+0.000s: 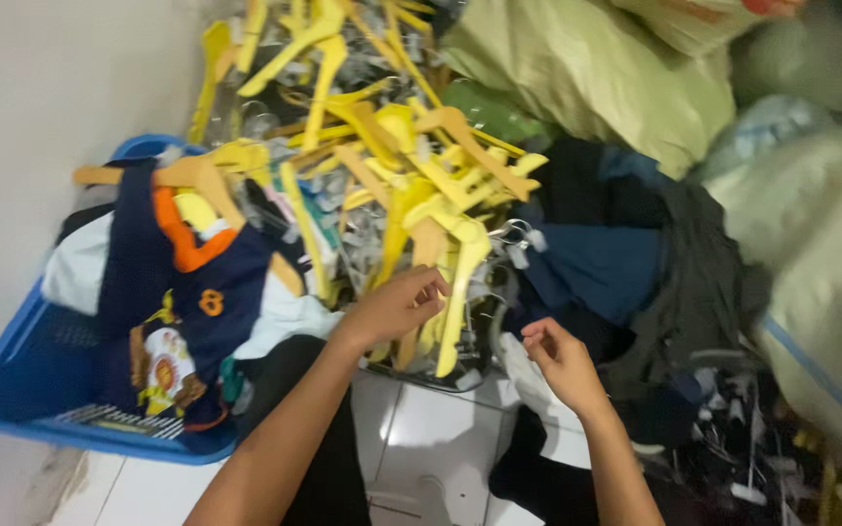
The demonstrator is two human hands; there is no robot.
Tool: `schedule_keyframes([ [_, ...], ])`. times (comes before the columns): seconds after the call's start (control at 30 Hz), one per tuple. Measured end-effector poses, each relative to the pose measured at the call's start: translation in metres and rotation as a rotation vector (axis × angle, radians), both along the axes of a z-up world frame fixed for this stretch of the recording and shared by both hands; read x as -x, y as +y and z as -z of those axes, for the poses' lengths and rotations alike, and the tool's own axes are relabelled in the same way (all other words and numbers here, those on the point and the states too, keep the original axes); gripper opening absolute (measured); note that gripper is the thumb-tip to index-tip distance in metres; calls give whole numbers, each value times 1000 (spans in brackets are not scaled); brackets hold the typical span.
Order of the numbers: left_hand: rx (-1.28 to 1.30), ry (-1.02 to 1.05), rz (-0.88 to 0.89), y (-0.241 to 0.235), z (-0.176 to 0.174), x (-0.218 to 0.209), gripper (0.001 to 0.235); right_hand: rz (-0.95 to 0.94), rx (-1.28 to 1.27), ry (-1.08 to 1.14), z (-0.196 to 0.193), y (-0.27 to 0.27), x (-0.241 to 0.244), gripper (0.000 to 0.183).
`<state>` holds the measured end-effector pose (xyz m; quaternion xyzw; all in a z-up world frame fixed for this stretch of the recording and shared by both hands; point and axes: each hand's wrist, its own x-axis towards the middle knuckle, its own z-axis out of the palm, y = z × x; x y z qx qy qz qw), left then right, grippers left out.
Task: The person sorts through a pile of clothes, selects shirts, places them on hangers, and buttons them up. They then place the hung shirts into a blue laundry basket.
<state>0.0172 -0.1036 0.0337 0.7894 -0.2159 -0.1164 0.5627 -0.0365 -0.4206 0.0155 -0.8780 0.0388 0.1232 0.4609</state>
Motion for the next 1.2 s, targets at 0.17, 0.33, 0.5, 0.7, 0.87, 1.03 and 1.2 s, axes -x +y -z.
schedule_keyframes([
  [0.17,10,78,115,-64,6,9,18,168,67,-165,13,-44,25,16],
  [0.33,7,60,205,-107,19,25,16,352,274,-383,34,-80,34,29],
  [0.5,79,-35,280,-170,29,28,11,570,440,-514,45,-119,26,36],
  [0.7,129,-129,212,-268,60,24,33,531,344,-499,65,-148,19,49],
  [0.87,227,71,48,-309,75,21,51,669,-66,-453,55,-143,19,19],
  [1.03,447,472,78,-313,62,16,78,501,-1218,-355,11,-136,27,29],
  [1.2,337,310,292,-282,35,15,66,280,-1241,-257,-21,-125,39,53],
])
